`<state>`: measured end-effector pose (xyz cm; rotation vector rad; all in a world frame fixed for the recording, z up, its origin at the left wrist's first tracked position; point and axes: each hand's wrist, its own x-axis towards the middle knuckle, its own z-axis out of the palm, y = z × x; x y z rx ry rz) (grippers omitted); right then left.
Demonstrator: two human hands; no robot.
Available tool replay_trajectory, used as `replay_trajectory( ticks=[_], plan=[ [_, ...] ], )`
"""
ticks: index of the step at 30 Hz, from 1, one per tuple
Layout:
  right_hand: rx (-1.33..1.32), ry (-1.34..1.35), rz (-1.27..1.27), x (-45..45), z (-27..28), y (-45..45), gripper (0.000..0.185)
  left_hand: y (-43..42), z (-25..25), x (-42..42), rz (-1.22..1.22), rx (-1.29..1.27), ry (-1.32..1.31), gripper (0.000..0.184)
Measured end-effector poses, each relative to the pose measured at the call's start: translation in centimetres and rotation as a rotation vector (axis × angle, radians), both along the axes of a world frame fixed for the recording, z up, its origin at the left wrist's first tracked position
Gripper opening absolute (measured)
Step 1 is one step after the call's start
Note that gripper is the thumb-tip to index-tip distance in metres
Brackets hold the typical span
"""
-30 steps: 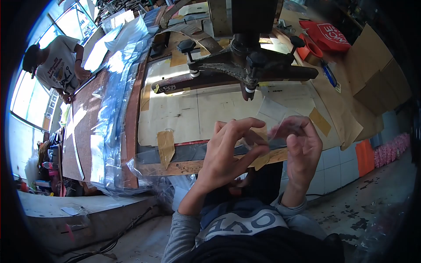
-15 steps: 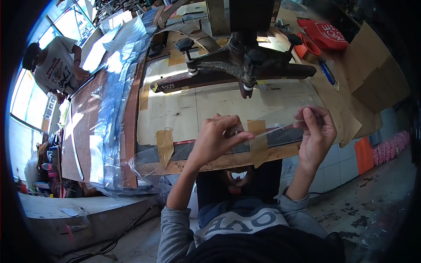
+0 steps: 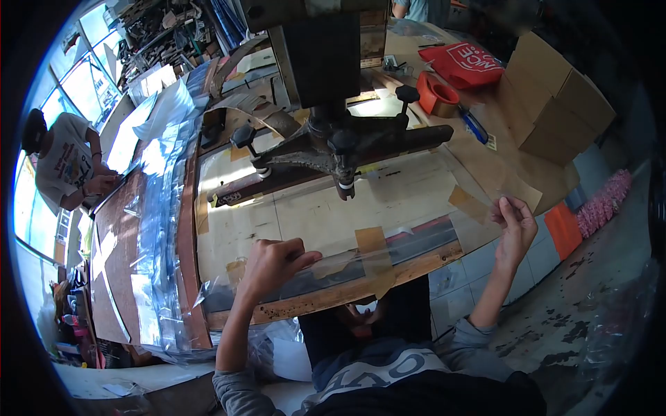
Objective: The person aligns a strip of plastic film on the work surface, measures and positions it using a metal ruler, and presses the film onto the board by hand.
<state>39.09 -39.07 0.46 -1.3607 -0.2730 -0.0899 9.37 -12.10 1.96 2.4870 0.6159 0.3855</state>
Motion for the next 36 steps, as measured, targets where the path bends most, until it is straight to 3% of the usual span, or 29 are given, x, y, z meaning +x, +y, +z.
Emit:
replay_trajectory(
  ticks=[10, 13, 14, 18, 21, 22, 28, 29, 33, 35, 36],
  plan=[
    [-0.083, 0.029, -0.091, 4.6, -0.8, -1.4, 0.022, -0.1, 0.6, -4.4, -0.099, 0.238, 0.071, 0.044],
    [-0.06, 0.01, -0.074, 7.4, -2.9, -2.1, 0.026, -2.5, 2.3, -7.0, -0.049, 0.364, 0.008, 0.047],
    [-0.051, 0.006, -0.119, 8.4, -3.2, -2.3, 0.026, -3.3, 2.5, -8.8, -0.023, 0.314, 0.133, 0.048],
    [-0.11, -0.006, -0.118, 9.0, -3.2, -3.1, 0.026, -7.0, 3.1, -12.9, 0.061, 0.425, 0.177, 0.039],
    [-0.059, -0.01, -0.159, 6.5, -0.3, -2.3, 0.026, -9.1, 3.9, -15.7, 0.254, 0.47, 0.274, 0.03],
    [-0.003, 0.001, -0.133, 7.3, -0.7, -2.8, 0.027, -9.7, 4.2, -16.6, 0.348, 0.434, 0.306, 0.019],
    [-0.006, -0.131, -0.231, 9.0, 0.5, -3.9, 0.03, -10.6, 3.3, -24.0, 0.83, 0.483, 0.268, 0.018],
    [0.004, -0.156, -0.269, 9.2, 0.8, -3.9, 0.03, -10.6, 3.9, -25.2, 0.938, 0.366, 0.322, 0.017],
    [-0.097, -0.287, -0.286, 11.5, -0.1, -4.0, 0.03, -8.0, 7.4, -27.4, 0.891, 0.504, 0.431, 0.005],
    [-0.412, -0.357, -0.364, 13.3, 0.0, -3.3, 0.027, -4.2, 9.5, -27.9, 0.758, 0.536, 0.408, 0.007],
    [-0.568, -0.388, -0.411, 14.6, 0.0, -3.1, 0.025, -1.4, 10.2, -28.7, 0.733, 0.419, 0.443, 0.01]
  ],
)
